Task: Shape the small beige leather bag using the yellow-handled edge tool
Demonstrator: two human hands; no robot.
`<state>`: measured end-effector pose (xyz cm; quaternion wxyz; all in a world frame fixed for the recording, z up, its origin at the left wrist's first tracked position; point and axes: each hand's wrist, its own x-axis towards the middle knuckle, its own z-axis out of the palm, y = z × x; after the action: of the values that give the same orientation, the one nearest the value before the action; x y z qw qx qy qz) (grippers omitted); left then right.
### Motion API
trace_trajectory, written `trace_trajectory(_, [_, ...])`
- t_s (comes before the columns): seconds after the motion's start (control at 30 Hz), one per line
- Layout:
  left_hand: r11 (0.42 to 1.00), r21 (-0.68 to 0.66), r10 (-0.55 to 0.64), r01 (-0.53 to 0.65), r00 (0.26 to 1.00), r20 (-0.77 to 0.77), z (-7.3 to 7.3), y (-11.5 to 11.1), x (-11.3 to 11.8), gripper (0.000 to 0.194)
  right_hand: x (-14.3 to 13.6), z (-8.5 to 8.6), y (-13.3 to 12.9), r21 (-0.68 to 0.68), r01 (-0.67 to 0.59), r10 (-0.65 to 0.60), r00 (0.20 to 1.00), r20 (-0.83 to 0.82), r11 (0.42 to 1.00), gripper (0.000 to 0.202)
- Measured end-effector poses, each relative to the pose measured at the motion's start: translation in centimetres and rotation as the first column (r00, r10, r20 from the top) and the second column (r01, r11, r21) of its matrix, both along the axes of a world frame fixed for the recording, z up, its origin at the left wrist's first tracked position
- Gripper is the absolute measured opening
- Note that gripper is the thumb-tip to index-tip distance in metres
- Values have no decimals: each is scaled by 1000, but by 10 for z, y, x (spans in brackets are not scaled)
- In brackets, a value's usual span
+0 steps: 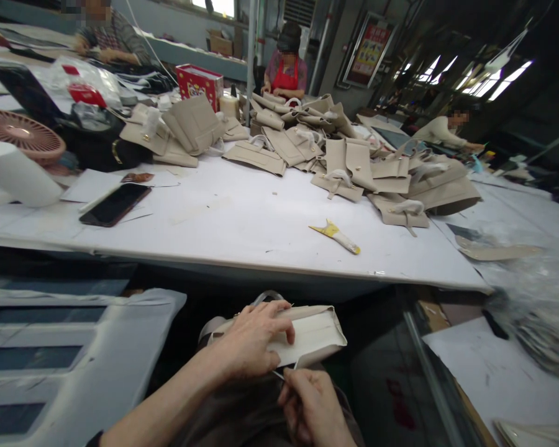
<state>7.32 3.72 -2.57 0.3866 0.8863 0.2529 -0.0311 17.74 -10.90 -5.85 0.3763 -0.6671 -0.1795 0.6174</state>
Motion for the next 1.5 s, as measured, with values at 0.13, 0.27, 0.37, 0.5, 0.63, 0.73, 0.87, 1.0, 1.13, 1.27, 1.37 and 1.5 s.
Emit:
trace_trajectory(0.13, [998,5,-57,57,997,58,-1,0,-3,29,25,10,-8,186,-155,102,957,270,970,55])
trace_trajectory(0.27, [995,4,-99,99,991,91,-1,-1,-5,34,52,17,-9,456,-509,-22,649,760,730,25])
trace_trajectory(0.37, [996,-24,-83,85,993,86,1,-2,-8,36,57,12,-7,364,-744,-100,375,922,561,43])
trace_trajectory(0.5, [999,-22,-41,43,996,82,4,-6,-12,34,48,-1,-5,360,-793,-198,300,933,492,32])
trace_trajectory(0.63, [1000,-6,-15,16,996,82,5,-10,-11,29,47,-4,-2,366,-801,-157,332,930,473,26])
trace_trajectory(0.73, [1000,-6,-13,13,998,54,4,-10,-10,30,54,0,3,312,-853,-55,319,946,419,25])
trace_trajectory(0.87, [999,-10,-31,31,998,56,2,-7,-12,32,64,10,14,295,-860,121,374,920,415,17])
trace_trajectory(1.0, [999,-45,-17,19,999,38,5,-10,-15,23,68,18,26,343,-799,233,502,833,495,21])
trace_trajectory(1.13, [997,20,77,-78,996,54,4,-27,-19,22,70,16,28,345,-793,219,503,836,502,20])
trace_trajectory(1.27, [969,180,159,-170,984,76,-9,-45,-24,3,70,6,22,408,-769,100,515,851,493,19])
trace_trajectory(1.37, [928,319,174,-194,981,90,-18,-52,-27,10,69,-2,17,483,-730,-15,545,838,483,23])
trace_trajectory(1.5, [863,461,182,-206,979,96,-24,-56,-26,16,67,-8,5,526,-663,-244,474,846,534,20])
